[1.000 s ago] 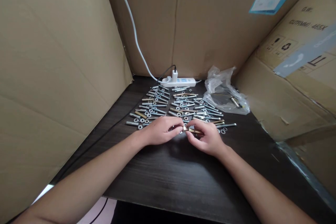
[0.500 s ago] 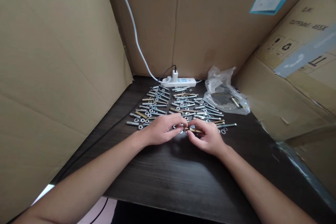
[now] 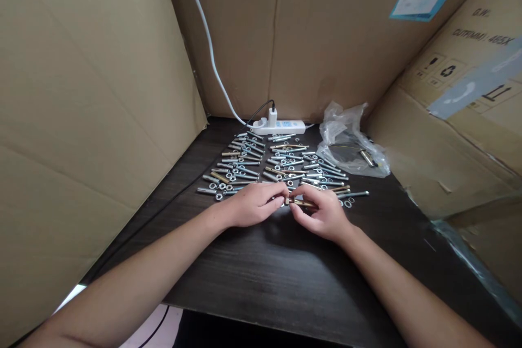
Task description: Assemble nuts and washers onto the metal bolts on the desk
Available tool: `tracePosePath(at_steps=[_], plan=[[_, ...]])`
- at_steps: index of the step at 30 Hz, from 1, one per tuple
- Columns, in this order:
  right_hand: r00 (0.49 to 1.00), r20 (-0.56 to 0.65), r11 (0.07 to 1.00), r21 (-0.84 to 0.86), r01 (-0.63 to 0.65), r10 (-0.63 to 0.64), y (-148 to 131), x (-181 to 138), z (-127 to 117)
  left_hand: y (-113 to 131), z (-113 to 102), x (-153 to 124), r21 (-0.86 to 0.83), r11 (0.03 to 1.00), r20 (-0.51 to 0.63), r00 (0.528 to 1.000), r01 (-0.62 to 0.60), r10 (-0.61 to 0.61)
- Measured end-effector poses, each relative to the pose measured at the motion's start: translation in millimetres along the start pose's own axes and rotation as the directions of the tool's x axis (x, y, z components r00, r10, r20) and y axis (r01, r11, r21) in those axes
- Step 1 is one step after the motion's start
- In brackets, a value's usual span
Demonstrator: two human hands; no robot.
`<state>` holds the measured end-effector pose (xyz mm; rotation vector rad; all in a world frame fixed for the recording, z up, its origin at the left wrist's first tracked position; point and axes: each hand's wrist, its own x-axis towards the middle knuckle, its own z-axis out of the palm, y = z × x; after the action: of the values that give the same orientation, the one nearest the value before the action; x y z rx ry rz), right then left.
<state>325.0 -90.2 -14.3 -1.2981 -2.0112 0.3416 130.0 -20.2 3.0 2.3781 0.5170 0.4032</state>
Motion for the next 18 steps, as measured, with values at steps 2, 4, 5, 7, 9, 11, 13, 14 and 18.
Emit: tracePosePath(at_steps=[2,4,5,7,9,11,13,14,18], plan=[[1.0,0.003,1.0,-0.002,0.0,0.0,-0.2,0.2,0.1,-0.7,-0.4,0.0,0.036,0.999,0.016,1.0,-0.005,0.005],[1.0,0.004,1.0,-0.003,-0.007,0.007,0.1,0.3,0.2,-1.3,-0.6,-0.4,0.046,0.999,0.005,1.0,0.0,0.0],[1.0,0.002,1.0,-0.003,-0.011,0.011,0.3,0.3,0.1,-1.5,-0.5,-0.7,0.042,0.999,-0.014,1.0,0.002,-0.001],[1.0,0.0,1.0,-0.002,-0.017,0.017,0.7,0.4,-0.2,-1.7,-0.3,-1.4,0.02,1.0,-0.06,0.998,-0.021,0.022],[1.0,-0.001,1.0,-0.002,-0.018,0.018,0.8,0.5,-0.7,-1.9,-0.1,-1.8,-0.003,0.997,-0.099,0.992,-0.08,0.079],[1.0,-0.001,1.0,-0.007,-0.02,0.02,1.1,0.6,-1.0,-2.2,-0.2,-1.7,-0.01,0.991,-0.113,0.985,-0.133,0.131],[1.0,0.0,1.0,-0.012,-0.022,0.022,1.6,0.6,-1.0,-2.5,-0.5,-1.3,-0.003,0.989,-0.107,0.984,-0.145,0.144],[1.0,0.0,1.0,-0.015,-0.023,0.023,1.8,0.6,-1.0,-2.5,-0.7,-1.0,0.0,0.99,-0.1,0.985,-0.138,0.138],[1.0,-0.007,1.0,-0.012,-0.011,0.011,1.1,0.9,-1.1,-2.0,0.0,-0.3,-0.019,0.997,-0.076,0.994,-0.079,0.078]])
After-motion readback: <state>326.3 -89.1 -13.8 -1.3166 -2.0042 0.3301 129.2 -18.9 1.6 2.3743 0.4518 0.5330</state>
